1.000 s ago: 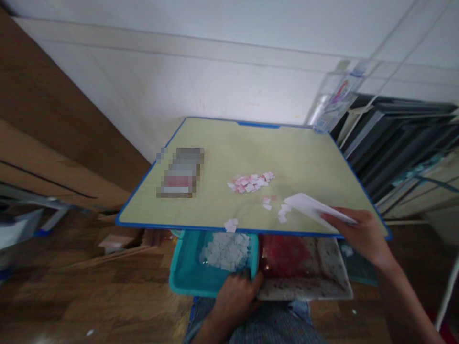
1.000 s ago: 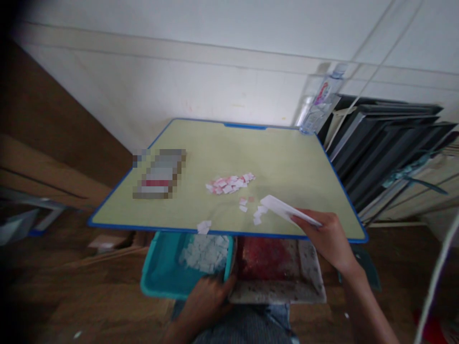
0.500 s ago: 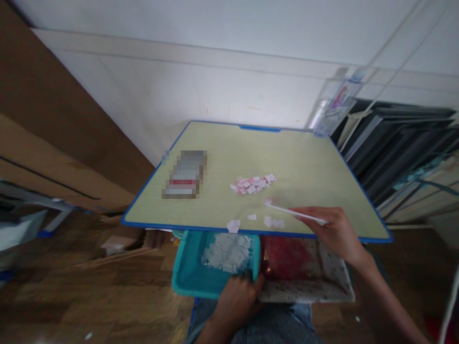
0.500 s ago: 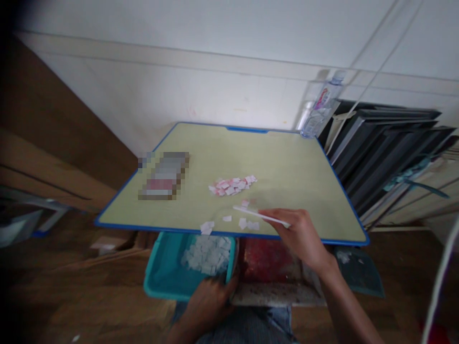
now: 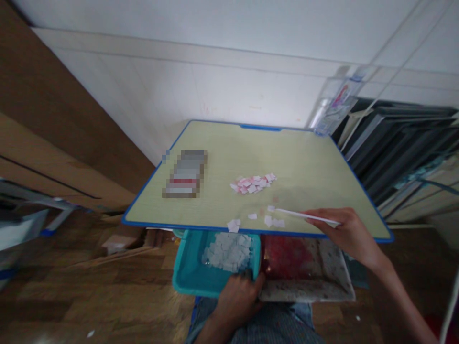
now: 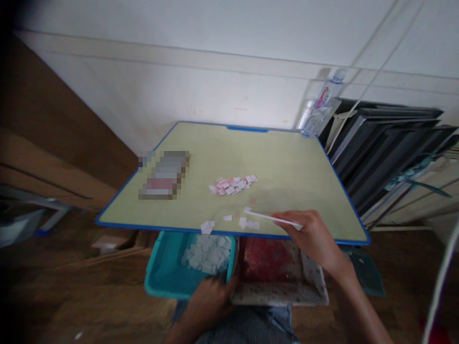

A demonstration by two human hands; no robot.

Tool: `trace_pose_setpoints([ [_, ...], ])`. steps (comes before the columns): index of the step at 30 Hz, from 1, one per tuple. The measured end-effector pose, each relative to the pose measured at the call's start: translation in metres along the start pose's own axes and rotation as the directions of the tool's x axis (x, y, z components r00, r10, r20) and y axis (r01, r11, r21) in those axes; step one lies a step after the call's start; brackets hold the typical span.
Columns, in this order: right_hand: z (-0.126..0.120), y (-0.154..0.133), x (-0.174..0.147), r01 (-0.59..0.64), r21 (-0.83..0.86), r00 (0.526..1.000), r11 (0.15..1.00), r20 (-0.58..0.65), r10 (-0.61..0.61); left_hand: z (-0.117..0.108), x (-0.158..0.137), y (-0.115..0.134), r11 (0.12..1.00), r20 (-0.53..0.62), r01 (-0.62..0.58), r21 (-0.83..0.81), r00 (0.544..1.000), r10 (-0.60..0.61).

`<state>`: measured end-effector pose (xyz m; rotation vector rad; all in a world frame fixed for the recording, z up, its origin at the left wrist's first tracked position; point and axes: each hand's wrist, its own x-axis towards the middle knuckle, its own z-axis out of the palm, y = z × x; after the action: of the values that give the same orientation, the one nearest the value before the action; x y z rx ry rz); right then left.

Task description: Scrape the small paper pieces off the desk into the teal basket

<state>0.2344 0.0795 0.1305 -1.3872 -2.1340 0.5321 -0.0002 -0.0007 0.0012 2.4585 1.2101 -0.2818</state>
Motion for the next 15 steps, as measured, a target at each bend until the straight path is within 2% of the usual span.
trace_pose_setpoints([
  [4, 0.009, -0.002, -0.004, -0.024, 0.026, 0.999, 0.999, -0.031, 0.024, -0.002, 0.0, 0.001, 1.0, 0.042, 0.0, 0.004, 0.999, 0.0],
  [9, 0.024, -0.013, 0.001, 0.04, 0.143, 0.996, 0.989, 0.077, -0.051, -0.004, -0.001, 0.002, 1.0, 0.035, 0.015, -0.001, 0.999, -0.015],
  [15, 0.013, -0.006, -0.001, 0.018, 0.132, 1.0, 0.991, -0.027, -0.015, -0.004, -0.001, 0.001, 1.0, 0.038, 0.003, -0.022, 0.999, -0.003],
])
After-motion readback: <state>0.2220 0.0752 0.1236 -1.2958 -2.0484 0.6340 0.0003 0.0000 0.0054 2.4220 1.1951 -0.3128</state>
